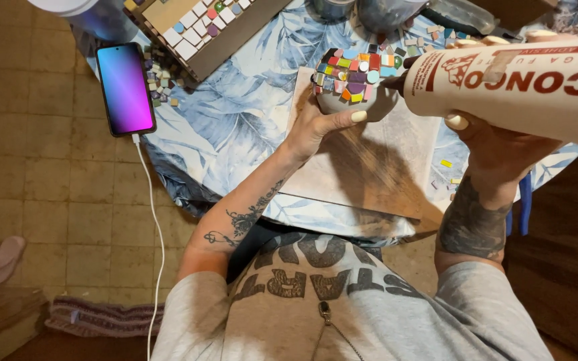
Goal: Applying small colorful mosaic tiles to a ceramic cup using glue and tile nippers.
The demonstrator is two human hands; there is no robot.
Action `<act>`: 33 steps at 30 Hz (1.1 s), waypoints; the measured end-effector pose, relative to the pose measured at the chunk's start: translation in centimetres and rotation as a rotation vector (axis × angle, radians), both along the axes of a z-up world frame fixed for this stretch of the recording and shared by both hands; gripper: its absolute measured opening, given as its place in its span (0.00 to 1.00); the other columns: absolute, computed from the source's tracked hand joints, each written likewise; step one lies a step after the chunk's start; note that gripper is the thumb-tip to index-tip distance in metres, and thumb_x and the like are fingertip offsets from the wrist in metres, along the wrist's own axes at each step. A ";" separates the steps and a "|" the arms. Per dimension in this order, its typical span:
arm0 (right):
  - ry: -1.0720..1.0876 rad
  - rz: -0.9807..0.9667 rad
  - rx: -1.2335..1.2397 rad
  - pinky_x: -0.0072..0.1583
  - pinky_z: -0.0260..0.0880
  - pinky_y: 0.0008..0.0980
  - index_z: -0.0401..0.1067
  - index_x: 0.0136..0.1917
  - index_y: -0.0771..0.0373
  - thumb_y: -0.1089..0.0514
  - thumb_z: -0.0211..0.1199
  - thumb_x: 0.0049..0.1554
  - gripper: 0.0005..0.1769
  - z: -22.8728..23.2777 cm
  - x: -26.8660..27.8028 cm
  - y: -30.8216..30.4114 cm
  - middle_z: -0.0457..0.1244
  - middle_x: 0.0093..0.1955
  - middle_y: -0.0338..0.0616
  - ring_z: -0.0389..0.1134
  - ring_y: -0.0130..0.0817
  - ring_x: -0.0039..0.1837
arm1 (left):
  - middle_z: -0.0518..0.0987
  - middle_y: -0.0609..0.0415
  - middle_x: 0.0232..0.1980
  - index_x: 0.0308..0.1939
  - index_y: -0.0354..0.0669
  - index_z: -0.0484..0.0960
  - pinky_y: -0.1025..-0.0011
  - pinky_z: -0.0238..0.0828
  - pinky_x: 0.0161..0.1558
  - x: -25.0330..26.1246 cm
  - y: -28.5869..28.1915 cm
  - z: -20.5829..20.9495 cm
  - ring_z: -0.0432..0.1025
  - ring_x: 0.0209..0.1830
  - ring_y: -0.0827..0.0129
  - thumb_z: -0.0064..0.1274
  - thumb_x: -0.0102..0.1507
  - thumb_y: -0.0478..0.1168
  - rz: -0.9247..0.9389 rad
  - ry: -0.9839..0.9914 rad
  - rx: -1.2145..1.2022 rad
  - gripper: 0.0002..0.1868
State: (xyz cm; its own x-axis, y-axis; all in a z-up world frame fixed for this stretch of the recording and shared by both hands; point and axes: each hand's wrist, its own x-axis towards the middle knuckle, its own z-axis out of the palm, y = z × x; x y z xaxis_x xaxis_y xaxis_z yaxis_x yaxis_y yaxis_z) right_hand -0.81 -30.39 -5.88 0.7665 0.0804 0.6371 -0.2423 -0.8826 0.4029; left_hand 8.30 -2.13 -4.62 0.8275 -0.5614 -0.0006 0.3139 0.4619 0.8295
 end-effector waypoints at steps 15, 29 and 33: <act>-0.209 0.977 1.192 0.74 0.52 0.61 0.34 0.68 0.43 0.82 0.65 0.44 0.57 5.0 0.7 5.2 0.42 0.71 0.47 0.47 0.51 0.71 | 0.72 0.47 0.47 0.49 0.34 0.67 0.68 0.65 0.52 -0.2 -0.1 -0.2 0.66 0.47 0.61 0.60 0.46 0.42 0.000 0.011 -0.073 0.31; -1.344 0.963 2.441 0.59 0.58 0.70 0.34 0.70 0.59 1.00 0.76 -0.11 1.02 13.2 2.9 12.4 0.41 0.71 0.71 0.51 0.71 0.61 | 0.71 0.46 0.49 0.51 0.33 0.64 0.68 0.66 0.50 -0.2 -0.3 -0.7 0.65 0.48 0.60 0.60 0.46 0.42 -0.012 0.059 -0.109 0.34; -0.387 1.148 1.744 0.73 0.52 0.58 0.51 0.66 0.60 0.72 0.45 0.64 0.19 9.1 3.0 7.8 0.49 0.69 0.53 0.49 0.54 0.72 | 0.70 0.46 0.49 0.52 0.35 0.63 0.66 0.67 0.50 -0.3 -0.4 -0.4 0.64 0.50 0.59 0.61 0.47 0.40 0.014 0.008 -0.211 0.33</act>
